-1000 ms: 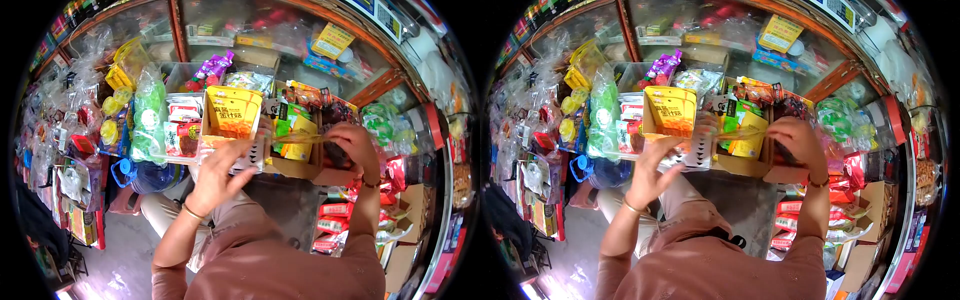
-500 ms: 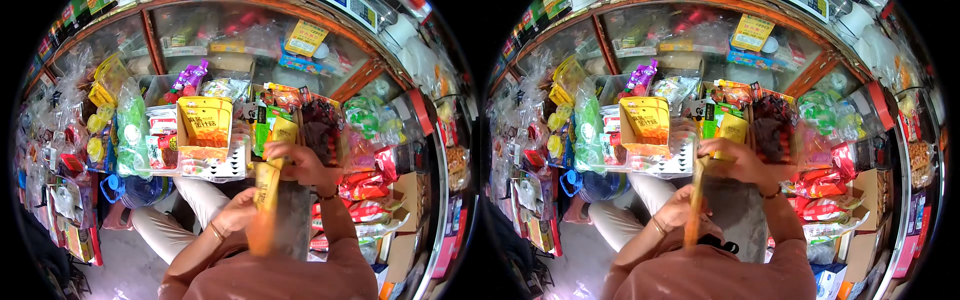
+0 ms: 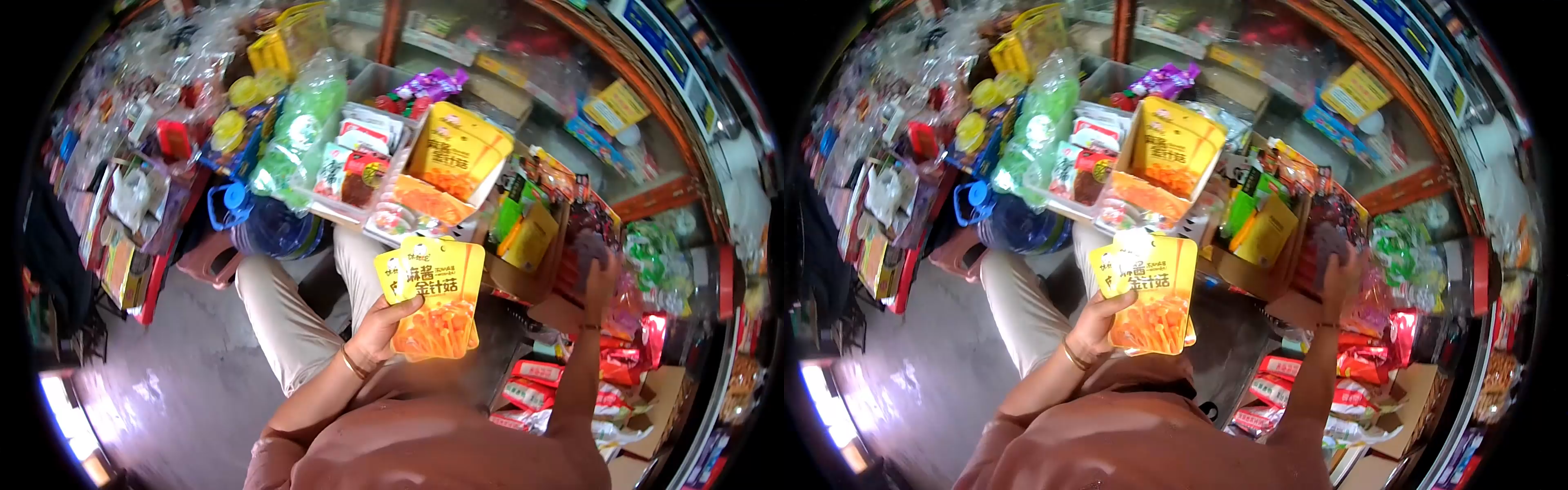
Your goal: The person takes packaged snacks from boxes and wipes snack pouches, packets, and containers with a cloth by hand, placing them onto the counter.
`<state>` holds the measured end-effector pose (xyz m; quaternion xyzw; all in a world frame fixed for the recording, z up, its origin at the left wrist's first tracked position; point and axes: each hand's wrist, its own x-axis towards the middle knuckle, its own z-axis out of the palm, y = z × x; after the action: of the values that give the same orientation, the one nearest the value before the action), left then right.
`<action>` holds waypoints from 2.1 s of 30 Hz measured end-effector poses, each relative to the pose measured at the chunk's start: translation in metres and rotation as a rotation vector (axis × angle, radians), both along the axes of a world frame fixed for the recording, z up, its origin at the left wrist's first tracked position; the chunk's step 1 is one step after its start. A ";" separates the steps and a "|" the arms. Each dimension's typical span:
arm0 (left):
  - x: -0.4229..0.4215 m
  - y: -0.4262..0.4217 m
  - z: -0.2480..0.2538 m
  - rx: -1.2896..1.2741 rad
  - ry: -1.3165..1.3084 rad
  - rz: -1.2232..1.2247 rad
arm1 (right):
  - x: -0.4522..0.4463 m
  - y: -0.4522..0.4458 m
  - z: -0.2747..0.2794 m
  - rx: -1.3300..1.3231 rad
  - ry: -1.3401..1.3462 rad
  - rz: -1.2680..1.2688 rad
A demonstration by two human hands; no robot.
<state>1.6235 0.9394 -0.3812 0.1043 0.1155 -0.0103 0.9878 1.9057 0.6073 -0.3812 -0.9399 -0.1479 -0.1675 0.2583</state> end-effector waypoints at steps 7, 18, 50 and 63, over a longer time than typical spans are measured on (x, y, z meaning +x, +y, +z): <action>-0.011 0.001 -0.008 0.082 0.010 0.134 | -0.168 0.165 0.075 0.641 0.243 0.581; -0.111 0.056 -0.005 0.790 0.265 -0.134 | -0.251 0.313 0.038 0.283 0.256 0.932; -0.150 0.047 0.003 0.452 0.103 0.269 | -0.177 0.305 0.061 0.763 1.230 0.812; -0.138 0.048 0.027 0.878 0.173 0.023 | -0.215 0.330 0.027 -0.172 0.345 0.958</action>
<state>1.4857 0.9875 -0.3541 0.5114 0.1920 0.0419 0.8366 1.6911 0.9373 -0.3541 -0.7984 -0.5304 0.1396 0.2485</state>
